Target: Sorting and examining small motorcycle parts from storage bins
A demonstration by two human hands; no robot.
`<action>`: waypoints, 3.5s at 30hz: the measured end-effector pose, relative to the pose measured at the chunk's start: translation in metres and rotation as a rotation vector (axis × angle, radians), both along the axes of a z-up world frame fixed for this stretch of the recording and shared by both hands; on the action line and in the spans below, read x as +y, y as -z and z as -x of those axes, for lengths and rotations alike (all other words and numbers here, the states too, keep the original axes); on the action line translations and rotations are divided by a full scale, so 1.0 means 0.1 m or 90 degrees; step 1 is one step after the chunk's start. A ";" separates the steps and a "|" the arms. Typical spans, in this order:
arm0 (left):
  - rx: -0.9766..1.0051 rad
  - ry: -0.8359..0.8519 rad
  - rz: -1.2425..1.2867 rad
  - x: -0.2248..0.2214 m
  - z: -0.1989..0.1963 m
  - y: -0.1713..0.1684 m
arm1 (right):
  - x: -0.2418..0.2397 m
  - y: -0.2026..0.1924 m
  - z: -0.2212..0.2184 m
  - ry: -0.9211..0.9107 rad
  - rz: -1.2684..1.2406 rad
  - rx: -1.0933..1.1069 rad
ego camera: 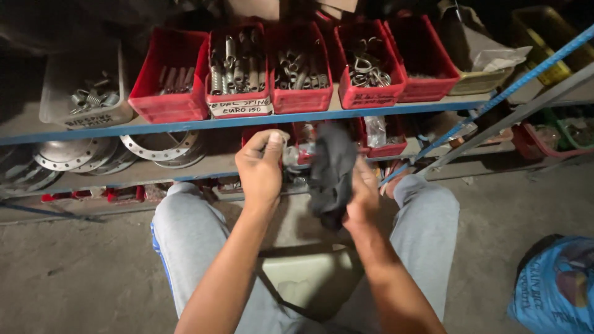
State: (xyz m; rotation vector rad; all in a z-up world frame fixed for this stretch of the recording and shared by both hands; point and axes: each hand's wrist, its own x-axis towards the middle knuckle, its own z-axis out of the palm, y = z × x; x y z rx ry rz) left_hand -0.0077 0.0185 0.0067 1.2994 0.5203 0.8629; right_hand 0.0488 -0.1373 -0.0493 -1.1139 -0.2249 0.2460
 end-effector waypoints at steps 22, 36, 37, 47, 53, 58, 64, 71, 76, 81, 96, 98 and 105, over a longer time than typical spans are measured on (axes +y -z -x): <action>-0.167 0.085 -0.494 -0.16 0.07 -0.35 | -0.41 0.07 -0.44 0.053 0.666 0.138; 0.228 0.053 -0.846 0.32 -2.43 -0.61 | -0.77 -0.17 -0.69 0.129 0.052 0.010; 0.228 0.056 -0.847 0.25 -2.49 -0.68 | -0.78 -0.19 -0.70 0.131 0.052 0.012; 0.072 0.291 -0.753 0.01 -0.86 -1.48 | -1.40 1.01 -0.97 0.199 0.532 -0.378; 0.804 0.548 -0.689 0.46 -0.60 -0.21 | -1.27 1.00 -1.01 0.100 0.415 -0.236; 0.836 0.441 -0.778 1.14 -0.97 1.27 | -1.01 0.88 -0.90 0.035 0.333 -0.145; 0.849 0.515 -0.795 1.11 -1.07 1.56 | -0.90 0.73 -0.91 -0.015 0.222 -0.035; 0.815 0.486 -0.707 1.19 -0.93 1.21 | -0.85 0.64 -0.85 -0.091 0.077 0.128; 0.741 0.389 -0.703 0.98 -0.55 0.70 | -0.71 0.57 -0.65 -0.131 -0.023 0.220; 0.578 0.430 -0.483 0.23 0.04 -0.32 | -0.32 0.39 -0.54 -0.160 -0.150 0.330; 0.092 0.259 -0.623 0.06 0.06 -0.13 | -0.03 -0.23 -0.08 -0.074 0.223 -0.016; 0.037 0.222 -0.709 0.03 0.02 -0.11 | -0.06 -0.32 -0.07 -0.080 0.237 -0.043; -0.109 0.143 -0.854 0.04 -0.01 -0.20 | -0.08 -0.28 -0.06 -0.080 0.114 0.024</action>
